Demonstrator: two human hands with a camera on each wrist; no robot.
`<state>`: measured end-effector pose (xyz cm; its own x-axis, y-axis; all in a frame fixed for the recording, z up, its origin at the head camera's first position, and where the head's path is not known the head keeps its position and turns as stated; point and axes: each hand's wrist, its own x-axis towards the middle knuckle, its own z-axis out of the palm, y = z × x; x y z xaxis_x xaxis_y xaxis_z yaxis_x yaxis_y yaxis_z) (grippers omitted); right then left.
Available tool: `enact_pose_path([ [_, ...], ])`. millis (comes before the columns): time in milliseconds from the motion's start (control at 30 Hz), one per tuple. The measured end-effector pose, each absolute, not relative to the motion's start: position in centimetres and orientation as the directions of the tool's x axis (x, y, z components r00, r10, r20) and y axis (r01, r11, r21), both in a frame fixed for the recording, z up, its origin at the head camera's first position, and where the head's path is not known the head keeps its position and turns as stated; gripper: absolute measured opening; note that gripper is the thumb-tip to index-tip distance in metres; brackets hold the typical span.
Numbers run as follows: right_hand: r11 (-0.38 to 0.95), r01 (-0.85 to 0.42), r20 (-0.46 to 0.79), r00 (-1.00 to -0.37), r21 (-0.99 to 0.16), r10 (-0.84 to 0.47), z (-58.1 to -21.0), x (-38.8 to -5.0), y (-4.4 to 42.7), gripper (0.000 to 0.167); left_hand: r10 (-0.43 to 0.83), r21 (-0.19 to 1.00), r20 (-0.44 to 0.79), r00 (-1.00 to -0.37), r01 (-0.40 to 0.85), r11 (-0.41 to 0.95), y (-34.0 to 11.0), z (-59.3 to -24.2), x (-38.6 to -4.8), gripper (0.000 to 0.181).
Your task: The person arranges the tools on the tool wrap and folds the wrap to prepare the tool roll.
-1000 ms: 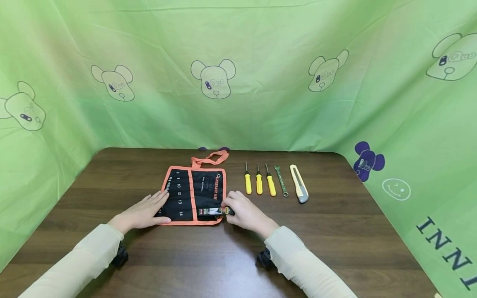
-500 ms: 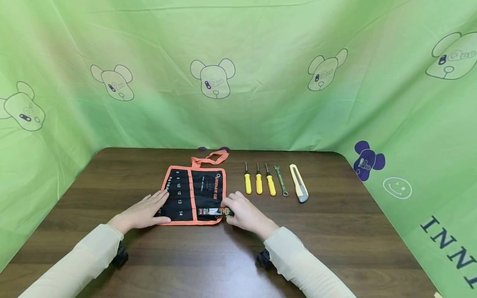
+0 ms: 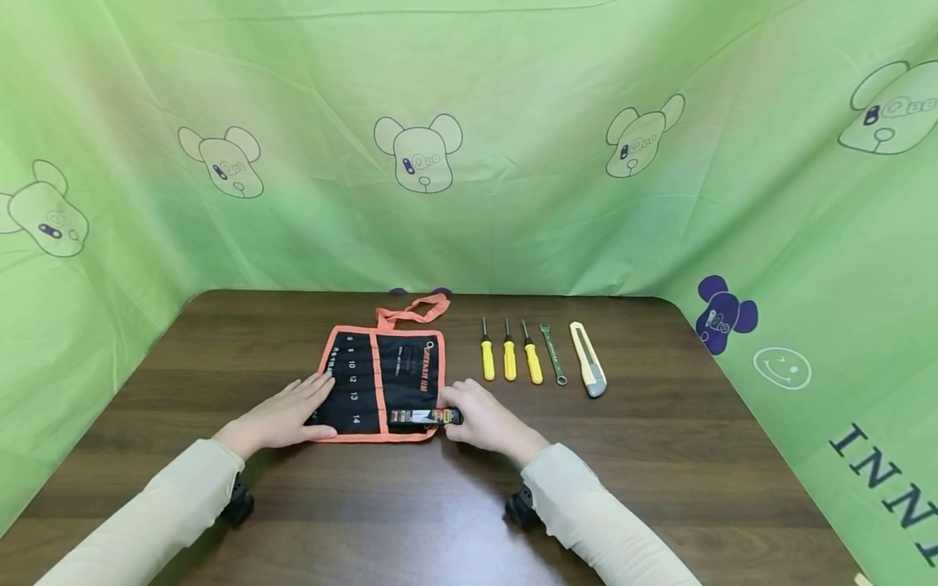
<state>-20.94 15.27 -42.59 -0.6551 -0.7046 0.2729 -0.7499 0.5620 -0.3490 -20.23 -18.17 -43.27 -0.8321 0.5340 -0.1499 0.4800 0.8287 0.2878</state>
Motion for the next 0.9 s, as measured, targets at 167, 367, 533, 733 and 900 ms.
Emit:
enact_pose_path([
  [167,0.566,-0.738,0.249,-0.665,-0.369,-0.704,-42.6,-21.0,15.5,0.021,0.581,0.27,-0.121,-0.805,0.536,0.8,-17.7,-42.9,-20.3,0.08],
  [367,0.565,-0.723,0.229,-0.675,-0.399,-0.702,-42.7,-21.3,15.7,0.019,0.668,0.269,-0.04,-0.743,0.636,0.723,-16.0,-42.6,-20.4,0.065],
  [533,0.568,-0.71,0.215,-0.684,-0.417,-0.697,-42.8,-21.5,15.8,0.019,0.698,0.29,-0.022,-0.716,0.664,0.689,-14.4,-42.6,-20.3,0.058],
  [733,0.56,-0.711,0.214,-0.68,-0.424,-0.701,-43.0,-21.5,16.0,0.018,0.711,0.275,-0.01,-0.703,0.682,0.678,-13.8,-42.9,-20.7,0.051],
  [900,0.518,-0.738,0.263,-0.652,-0.431,-0.711,-43.2,-21.4,16.2,0.019,0.723,0.231,0.009,-0.691,0.705,0.671,-13.4,-43.3,-21.0,0.044],
])
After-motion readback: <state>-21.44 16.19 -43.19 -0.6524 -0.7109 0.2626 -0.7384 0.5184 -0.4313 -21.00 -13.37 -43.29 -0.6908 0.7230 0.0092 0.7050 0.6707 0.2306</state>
